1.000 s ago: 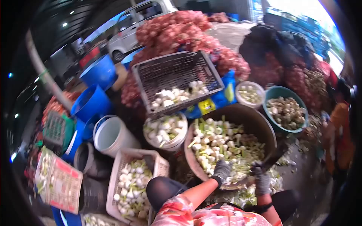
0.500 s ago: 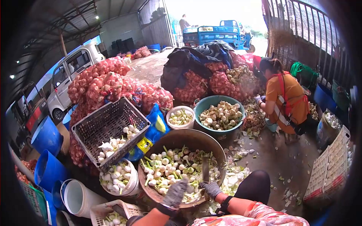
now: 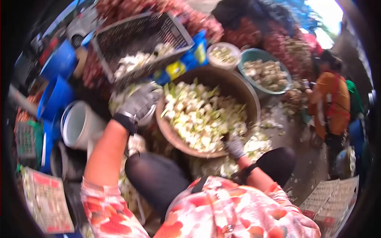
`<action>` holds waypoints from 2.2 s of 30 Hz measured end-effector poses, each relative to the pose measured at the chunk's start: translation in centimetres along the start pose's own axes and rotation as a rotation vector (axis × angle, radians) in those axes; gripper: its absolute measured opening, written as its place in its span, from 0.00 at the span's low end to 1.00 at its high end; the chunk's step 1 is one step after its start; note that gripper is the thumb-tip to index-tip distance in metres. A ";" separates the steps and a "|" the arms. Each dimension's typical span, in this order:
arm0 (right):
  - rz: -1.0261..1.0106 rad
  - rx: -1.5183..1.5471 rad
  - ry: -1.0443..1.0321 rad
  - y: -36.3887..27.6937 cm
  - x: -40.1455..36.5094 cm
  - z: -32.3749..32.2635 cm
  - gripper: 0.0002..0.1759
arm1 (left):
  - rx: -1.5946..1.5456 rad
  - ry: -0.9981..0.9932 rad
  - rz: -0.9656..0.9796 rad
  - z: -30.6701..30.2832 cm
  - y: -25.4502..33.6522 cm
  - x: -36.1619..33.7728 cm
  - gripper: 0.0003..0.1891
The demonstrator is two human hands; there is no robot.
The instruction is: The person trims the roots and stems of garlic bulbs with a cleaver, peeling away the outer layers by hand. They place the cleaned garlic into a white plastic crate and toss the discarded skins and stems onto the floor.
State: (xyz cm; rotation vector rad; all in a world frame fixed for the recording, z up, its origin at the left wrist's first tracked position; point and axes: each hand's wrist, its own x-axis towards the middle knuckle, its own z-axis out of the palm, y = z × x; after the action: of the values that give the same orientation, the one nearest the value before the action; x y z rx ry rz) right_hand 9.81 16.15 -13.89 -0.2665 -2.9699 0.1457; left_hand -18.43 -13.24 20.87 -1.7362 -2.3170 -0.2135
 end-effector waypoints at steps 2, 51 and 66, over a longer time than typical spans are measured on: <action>0.428 0.897 -0.008 -2.5 0.6 -8.8 0.13 | 0.041 -0.287 0.022 -2.7 0.3 -2.8 0.17; 0.963 1.370 -0.081 -4.5 -2.1 -10.8 0.09 | -0.661 0.825 -1.662 24.0 -6.2 -29.4 0.21; 0.737 1.463 -0.107 -6.3 -0.7 -10.5 0.12 | -1.664 0.991 -1.235 6.5 5.8 -23.2 0.21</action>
State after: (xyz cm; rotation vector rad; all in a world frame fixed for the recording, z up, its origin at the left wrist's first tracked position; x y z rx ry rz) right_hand 11.17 10.74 -2.95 -1.0159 -1.8869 2.1641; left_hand -7.37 -31.39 8.09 0.3132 -1.7106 -2.7776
